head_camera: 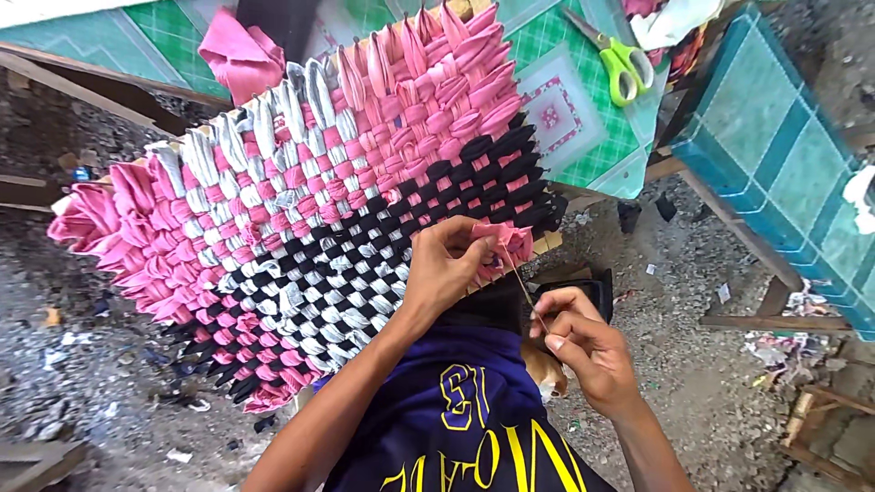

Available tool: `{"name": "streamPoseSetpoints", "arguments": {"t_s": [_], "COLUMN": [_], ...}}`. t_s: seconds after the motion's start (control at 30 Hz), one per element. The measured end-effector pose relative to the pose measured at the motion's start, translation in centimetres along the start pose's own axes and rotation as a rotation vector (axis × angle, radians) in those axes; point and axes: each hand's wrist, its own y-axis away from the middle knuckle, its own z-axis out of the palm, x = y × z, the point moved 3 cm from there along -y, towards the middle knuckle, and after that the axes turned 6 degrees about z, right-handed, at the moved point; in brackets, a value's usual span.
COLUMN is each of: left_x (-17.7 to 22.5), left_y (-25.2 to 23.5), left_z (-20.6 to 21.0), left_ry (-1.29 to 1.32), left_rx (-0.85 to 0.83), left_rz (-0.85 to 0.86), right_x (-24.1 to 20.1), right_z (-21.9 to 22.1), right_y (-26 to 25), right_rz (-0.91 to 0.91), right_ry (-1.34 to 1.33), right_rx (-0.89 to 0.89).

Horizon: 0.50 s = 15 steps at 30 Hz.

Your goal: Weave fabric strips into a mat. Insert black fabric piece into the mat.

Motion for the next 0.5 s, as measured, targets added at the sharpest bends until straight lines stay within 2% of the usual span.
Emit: {"name": "streamPoseSetpoints", "arguments": {"t_s": [0.17,0.23,0.33,0.5], "left_x": [-0.4,-0.4,-0.4,-0.6], "left_y": [0.0,-0.1,-0.1,-0.1], "left_z": [0.0,0.1,0.0,0.0], "left_ry": [-0.072,-0.091,-0.089,-0.108], "left_rx": [0.026,0.027,0.021,0.017], "left_rz": [0.006,0.006,0.011,0.013], "right_x": [-2.3,-2.7,-2.9,-3.0], "right_z": [-0.4,-0.6,-0.7,-0.8], "right_y": [0.1,0.1,0.1,-0.6], "right_rz": [-0.261,-0.354,-0.389,-0.35], "right_ry": [0.419,0.481,0.379,-0.032], "right_rx": [0.367,0.458,0.499,0.48]}}
